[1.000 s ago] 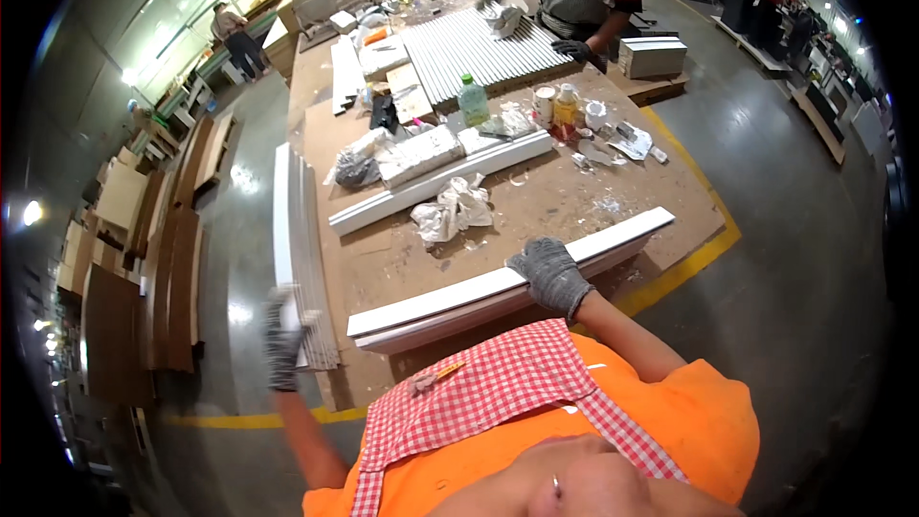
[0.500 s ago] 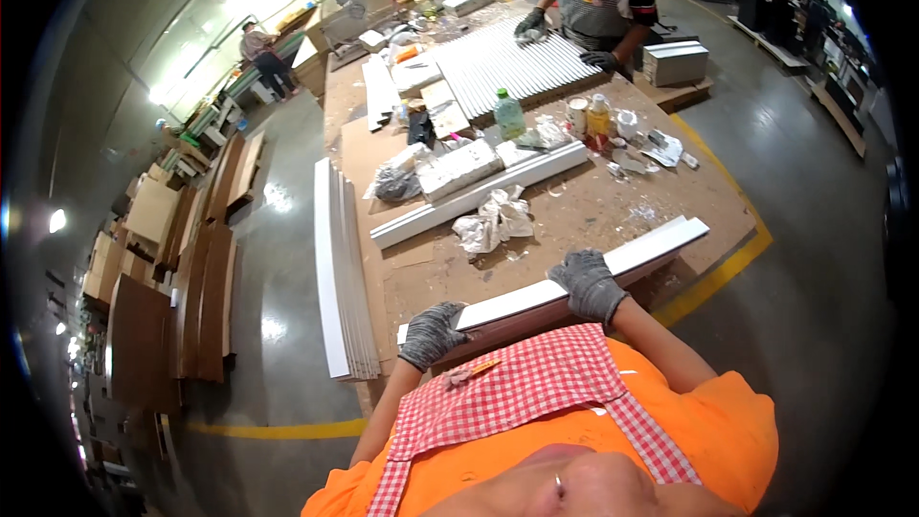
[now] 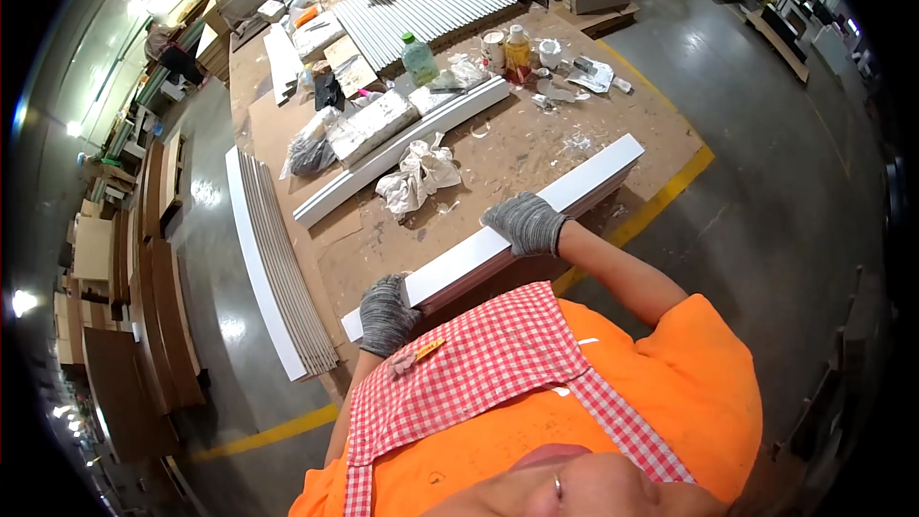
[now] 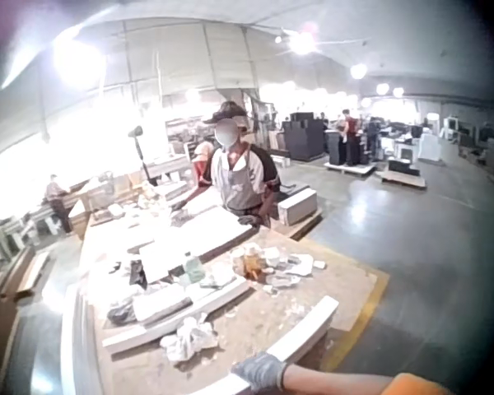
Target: The person wipes the surface of long white wooden planks with a cloth. They handle the planks one at a time, turning them over to clean different sides and edges before placing them back on the workbench.
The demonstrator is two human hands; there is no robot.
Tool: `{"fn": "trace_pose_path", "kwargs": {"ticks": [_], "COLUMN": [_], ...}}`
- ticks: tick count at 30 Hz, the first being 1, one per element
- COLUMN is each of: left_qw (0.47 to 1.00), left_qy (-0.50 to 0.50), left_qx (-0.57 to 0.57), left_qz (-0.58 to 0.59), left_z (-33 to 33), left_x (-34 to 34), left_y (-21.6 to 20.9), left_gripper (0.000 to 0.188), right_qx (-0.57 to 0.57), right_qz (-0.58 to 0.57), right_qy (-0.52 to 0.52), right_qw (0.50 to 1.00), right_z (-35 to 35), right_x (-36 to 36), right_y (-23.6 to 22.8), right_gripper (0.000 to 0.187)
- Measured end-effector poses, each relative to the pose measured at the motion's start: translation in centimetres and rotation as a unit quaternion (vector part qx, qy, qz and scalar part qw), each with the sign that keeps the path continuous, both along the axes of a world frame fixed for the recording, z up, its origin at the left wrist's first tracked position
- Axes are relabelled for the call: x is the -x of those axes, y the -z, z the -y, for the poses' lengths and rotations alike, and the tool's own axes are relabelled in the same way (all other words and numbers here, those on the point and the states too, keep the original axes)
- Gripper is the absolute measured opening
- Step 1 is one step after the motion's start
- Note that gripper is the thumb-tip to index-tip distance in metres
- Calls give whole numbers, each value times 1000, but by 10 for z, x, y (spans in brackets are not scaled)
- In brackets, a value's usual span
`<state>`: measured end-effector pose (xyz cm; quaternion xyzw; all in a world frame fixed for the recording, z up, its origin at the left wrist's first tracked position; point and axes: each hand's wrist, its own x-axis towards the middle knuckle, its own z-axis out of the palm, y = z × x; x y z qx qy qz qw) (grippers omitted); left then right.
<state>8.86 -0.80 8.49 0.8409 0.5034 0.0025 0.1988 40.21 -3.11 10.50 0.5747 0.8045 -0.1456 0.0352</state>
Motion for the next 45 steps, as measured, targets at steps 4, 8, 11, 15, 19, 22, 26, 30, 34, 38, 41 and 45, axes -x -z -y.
{"fn": "trace_pose_path", "kwargs": {"ticks": [4,8,11,15,19,22,26,30,34,38,41,45], "left_qw": [999,999,997,986,784,746,854,904,913,889,900,884], "left_qy": [-31,-35,-56,6,-257,-459,-319,-347,-344,-415,-379,-367], "left_qx": [4,10,61,28,64,110,129,72,-3,-36,5,63], "left_qz": [24,37,5,166,561,470,390,241,218,192,214,281], "left_z": [1,-1,-1,-2,-27,-30,-26,-10,-3,7,-5,10], "left_x": [2,2,-3,28,88,146,148,116,122,103,110,162], "left_y": [0,0,-10,-20,-18,13,77,93,101,77,91,24], "left_gripper": [54,54,70,104,63,46,34,38,42,54,62,57], "right_qx": [5,9,27,-114,-200,-355,-266,-146,-171,-181,-68,-202], "right_qz": [-5,-28,2,-151,-617,-686,-533,-143,-2,41,48,344], "right_qy": [15,5,5,50,245,377,476,544,447,359,419,209], "right_qw": [1000,1000,1000,981,720,511,647,814,878,915,904,893], "right_z": [3,0,1,20,41,44,65,42,36,24,30,4], "right_x": [2,-1,3,-30,-147,-217,-305,-279,-304,-303,-406,-378], "right_y": [6,11,-1,-6,-13,-4,103,93,124,131,152,117], "right_gripper": [30,31,48,74,48,41,37,43,38,33,44,54]}}
